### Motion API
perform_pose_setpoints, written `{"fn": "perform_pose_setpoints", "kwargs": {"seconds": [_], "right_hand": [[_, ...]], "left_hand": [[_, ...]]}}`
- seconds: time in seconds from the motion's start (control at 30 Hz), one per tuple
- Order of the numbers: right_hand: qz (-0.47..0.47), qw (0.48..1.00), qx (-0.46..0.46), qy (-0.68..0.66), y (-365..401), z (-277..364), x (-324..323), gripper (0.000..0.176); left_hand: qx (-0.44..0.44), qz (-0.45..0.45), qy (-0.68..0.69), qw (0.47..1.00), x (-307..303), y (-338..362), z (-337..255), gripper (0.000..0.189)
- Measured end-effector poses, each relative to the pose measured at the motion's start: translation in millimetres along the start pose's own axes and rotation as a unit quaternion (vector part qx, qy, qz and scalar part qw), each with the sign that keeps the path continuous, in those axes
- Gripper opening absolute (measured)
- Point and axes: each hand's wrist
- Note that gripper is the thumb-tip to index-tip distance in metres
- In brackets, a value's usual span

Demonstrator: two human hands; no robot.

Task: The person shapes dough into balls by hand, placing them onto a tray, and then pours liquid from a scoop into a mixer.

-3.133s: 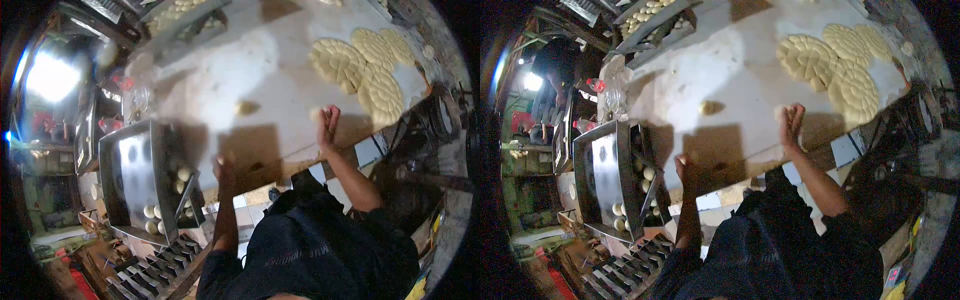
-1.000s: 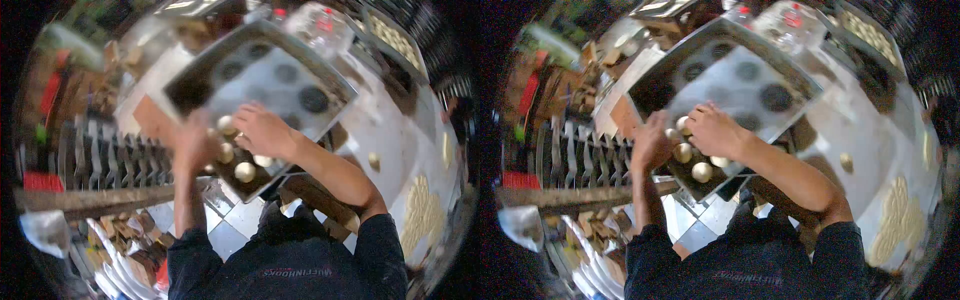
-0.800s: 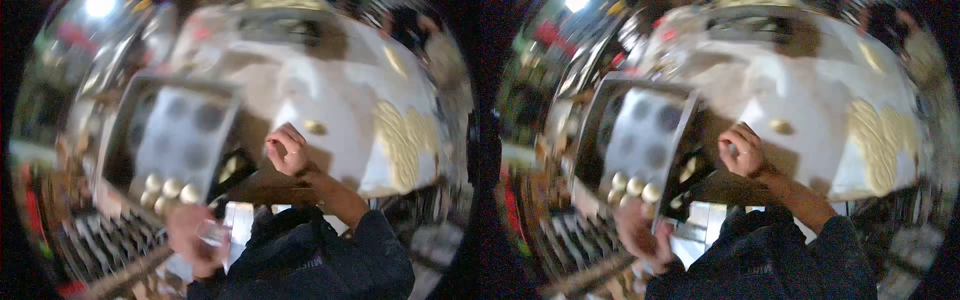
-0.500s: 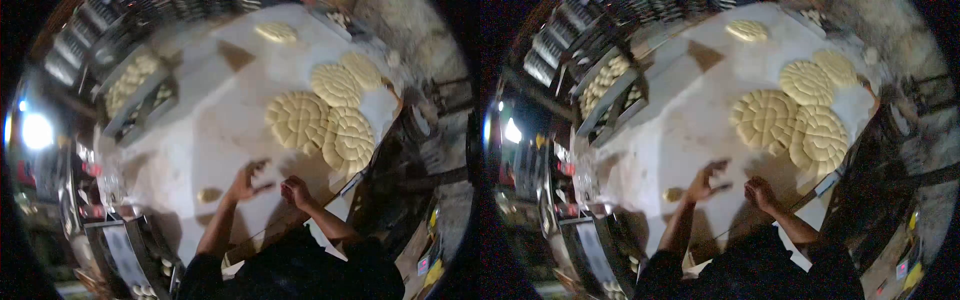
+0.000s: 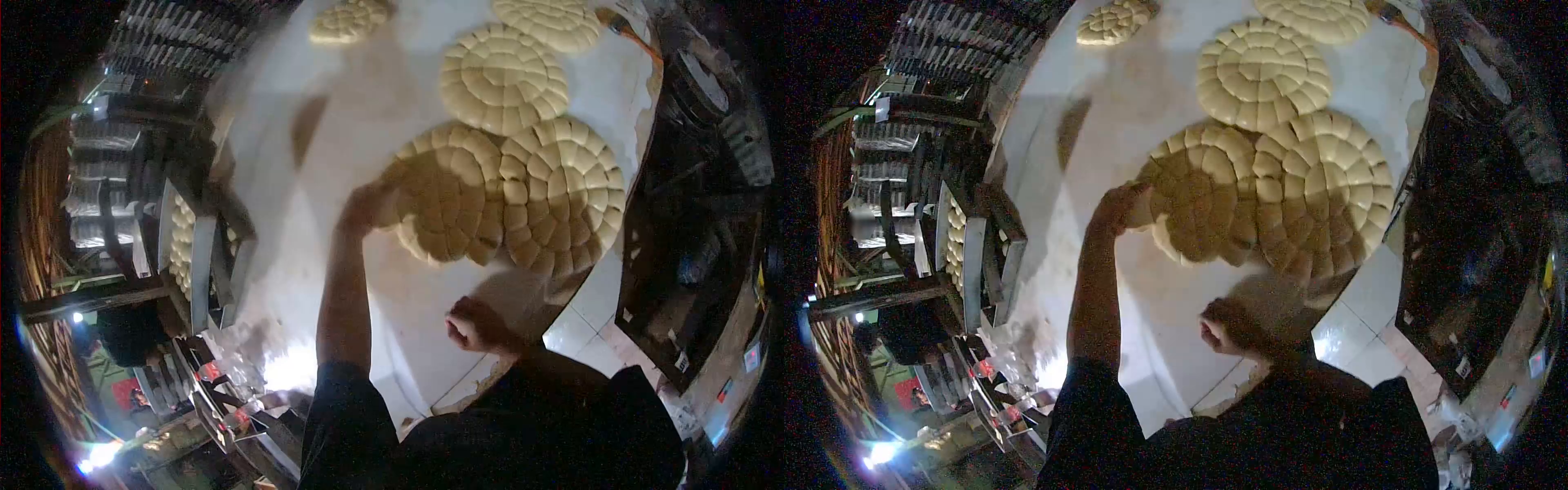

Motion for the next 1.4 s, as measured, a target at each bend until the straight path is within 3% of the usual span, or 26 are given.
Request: {"fn": "perform_pose_setpoints", "kwargs": {"seconds": [0.03, 0.17, 0.2, 0.23, 0.3, 0.37, 0.5, 0.57, 0.63, 0.67, 0.7, 0.73, 0.77, 0.8, 0.83, 0.9, 0.93, 1.0, 1.03, 1.1, 1.13, 1.17, 1.2, 1.27, 1.37, 1.4], "right_hand": [[0.002, 1.0, 0.001, -0.001, -2, 0, 0, 0.01], [-0.058, 0.996, -0.065, 0.015, -15, 1, 6, 0.009], [-0.077, 0.995, -0.056, 0.007, -14, -2, 9, 0.009], [-0.094, 0.994, -0.048, -0.001, -14, -5, 12, 0.009], [-0.091, 0.995, -0.043, 0.007, -17, -10, 17, 0.01], [-0.077, 0.996, -0.041, 0.012, -20, -5, 15, 0.011], [0.008, 1.0, -0.001, 0.003, 10, 14, 55, 0.02], [0.056, 0.998, -0.01, -0.012, 45, 30, 103, 0.026], [0.045, 0.987, 0.141, -0.061, 91, 64, 153, 0.046], [0.048, 0.951, 0.257, -0.164, 94, 121, 135, 0.065], [0.065, 0.953, 0.252, -0.158, 102, 128, 148, 0.065], [-0.029, 0.965, 0.217, -0.146, 110, 120, 168, 0.057], [-0.123, 0.966, 0.182, -0.134, 121, 102, 192, 0.052], [-0.179, 0.949, 0.183, -0.185, 133, 47, 228, 0.06], [-0.132, 0.974, 0.161, -0.094, 123, 77, 193, 0.059], [-0.098, 0.885, 0.319, -0.324, 101, 137, 135, 0.054], [-0.136, 0.907, 0.301, -0.26, 90, 129, 119, 0.047], [-0.211, 0.936, 0.229, -0.163, 72, 85, 83, 0.036], [-0.244, 0.945, 0.177, -0.129, 65, 59, 70, 0.031], [-0.123, 0.979, 0.154, -0.059, 62, 55, 32, 0.026], [-0.019, 0.996, -0.048, 0.069, 59, 32, 12, 0.026], [0.081, 0.945, -0.247, 0.197, 49, 11, -1, 0.025], [0.081, 0.943, -0.259, 0.192, 31, 10, -3, 0.025], [0.111, 0.938, -0.271, 0.184, -1, 21, -6, 0.025], [0.052, 0.967, -0.203, 0.142, -43, 31, 44, 0.027], [0.052, 0.971, -0.192, 0.13, -39, 30, 65, 0.027]], "left_hand": [[-0.177, 0.035, 0.211, 0.961, 1, 0, 11, 0.049], [-0.165, -0.032, 0.123, 0.978, 20, 32, 24, 0.05], [-0.241, -0.174, 0.258, 0.919, 53, 39, 70, 0.05], [-0.303, -0.307, 0.384, 0.816, 72, 53, 95, 0.049], [-0.239, -0.455, 0.429, 0.743, 78, 124, 46, 0.044], [-0.17, -0.539, 0.494, 0.66, 120, 170, 76, 0.037], [-0.229, -0.485, 0.551, 0.64, 170, 300, 87, 0.047], [-0.141, -0.393, 0.531, 0.737, 178, 361, 75, 0.057], [-0.096, -0.38, 0.712, 0.583, 180, 399, 62, 0.038], [-0.113, -0.372, 0.616, 0.684, 197, 408, 103, 0.043], [-0.117, -0.385, 0.621, 0.672, 185, 431, 97, 0.043], [-0.062, -0.477, 0.373, 0.793, 161, 457, 72, 0.034], [-0.01, -0.521, 0.091, 0.849, 136, 483, 45, 0.025], [0.041, -0.51, -0.199, 0.835, 124, 504, 38, 0.019], [-0.014, -0.498, -0.119, 0.859, 175, 492, 116, 0.021], [-0.132, -0.481, 0.041, 0.866, 269, 471, 266, 0.024], [-0.135, -0.483, 0.047, 0.864, 271, 481, 259, 0.024], [-0.085, -0.588, 0.315, 0.74, 255, 518, 220, 0.032], [-0.149, -0.574, 0.373, 0.714, 242, 529, 186, 0.032], [-0.217, -0.544, 0.343, 0.734, 234, 540, 153, 0.035], [-0.221, -0.529, 0.278, 0.771, 230, 538, 151, 0.037], [-0.212, -0.503, 0.169, 0.821, 217, 537, 149, 0.039], [-0.2, -0.473, 0.028, 0.858, 190, 531, 140, 0.042], [-0.176, -0.455, -0.185, 0.853, 126, 503, 115, 0.048], [-0.155, -0.53, -0.12, 0.825, 126, 429, 132, 0.055], [-0.125, -0.595, -0.1, 0.788, 135, 411, 124, 0.054]]}}
Point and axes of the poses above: each hand's wrist, its own y-axis away from the middle knuckle, its own x-axis out of the palm, z = x × y, and after that the axes turned 12 degrees about -z, right-handed
